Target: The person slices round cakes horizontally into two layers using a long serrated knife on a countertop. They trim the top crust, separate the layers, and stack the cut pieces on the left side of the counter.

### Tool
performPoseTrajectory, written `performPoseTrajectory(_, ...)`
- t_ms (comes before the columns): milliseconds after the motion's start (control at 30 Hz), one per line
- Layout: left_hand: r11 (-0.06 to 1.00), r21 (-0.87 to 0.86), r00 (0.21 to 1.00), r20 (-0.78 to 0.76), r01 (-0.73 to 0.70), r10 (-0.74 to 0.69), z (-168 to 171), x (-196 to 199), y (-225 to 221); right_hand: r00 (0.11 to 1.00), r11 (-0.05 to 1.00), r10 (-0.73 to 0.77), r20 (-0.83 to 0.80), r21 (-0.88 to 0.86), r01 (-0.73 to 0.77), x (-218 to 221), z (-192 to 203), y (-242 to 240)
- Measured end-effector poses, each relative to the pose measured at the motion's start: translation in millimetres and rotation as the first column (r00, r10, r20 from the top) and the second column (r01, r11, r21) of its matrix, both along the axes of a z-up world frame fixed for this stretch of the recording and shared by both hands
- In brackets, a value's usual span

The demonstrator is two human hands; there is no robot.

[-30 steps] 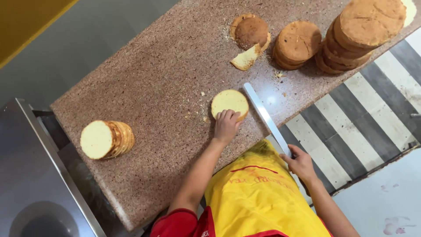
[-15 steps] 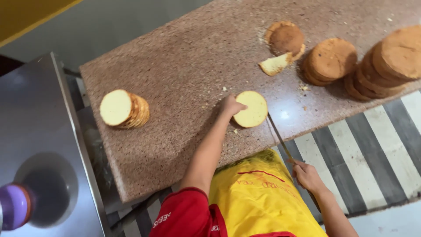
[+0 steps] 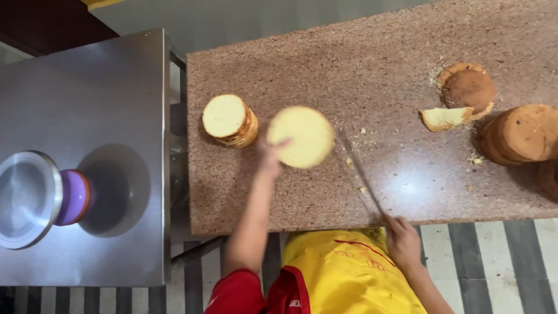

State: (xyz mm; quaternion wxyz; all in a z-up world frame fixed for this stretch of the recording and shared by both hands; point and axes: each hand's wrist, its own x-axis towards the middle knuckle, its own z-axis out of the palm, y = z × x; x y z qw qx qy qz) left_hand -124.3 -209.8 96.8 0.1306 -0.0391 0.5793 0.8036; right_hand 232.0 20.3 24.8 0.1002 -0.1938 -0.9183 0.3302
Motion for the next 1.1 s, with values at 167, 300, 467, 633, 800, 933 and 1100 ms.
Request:
performPoseTrajectory(167, 0.979, 0.097, 0.984, 0.044, -0.178, 0.175, 9.5, -114.8, -137.1, 0.976, 0.977, 0.192, 0.105, 0.074, -0.200, -78.3, -42.4, -29.7)
performPoseTrajectory(300, 0.969, 0.127, 0.971, 0.136, -0.212, 0.194, -9.1, -167.9, -180.0, 0.956, 0.963, 0.076, 0.282, 0.229, -0.145, -124.5, -55.6, 8.5)
performPoseTrajectory(467, 0.998, 0.015, 0.944, 0.326, -0.057, 0.048, -38.6, -183.9, -194.4, 0.940, 0.925, -0.186, 0.286, 0.373, 0.069, -162.0, -75.8, 117.7)
performPoseTrajectory(633, 0.791, -0.610, 0.971, 0.158, -0.047, 0.179, -26.3, -185.3, -196.5, 0.933, 0.930, -0.302, 0.194, 0.276, 0.243, -138.3, -89.6, 162.5)
performPoseTrajectory(800, 0.795, -0.426, 0.796, -0.595, -0.432, 0.114, -52.0, -147.8, -108.0, 0.952, 0.960, -0.250, 0.176, 0.176, 0.219, -112.7, -45.8, 144.9)
performPoseTrajectory(933, 0.613, -0.789, 0.834, -0.357, -0.028, -0.420, 31.9, 1.0, 169.6, 0.948, 0.966, -0.257, 0.186, 0.080, 0.246, -93.4, -46.7, 149.9)
performPoseTrajectory(1100, 0.476, -0.368, 0.509, -0.008, 0.799, -0.861, -124.5, 89.3, 435.5, 0.977, 0.990, 0.041, 0.209, -0.143, -0.011, -64.1, -24.8, 125.3)
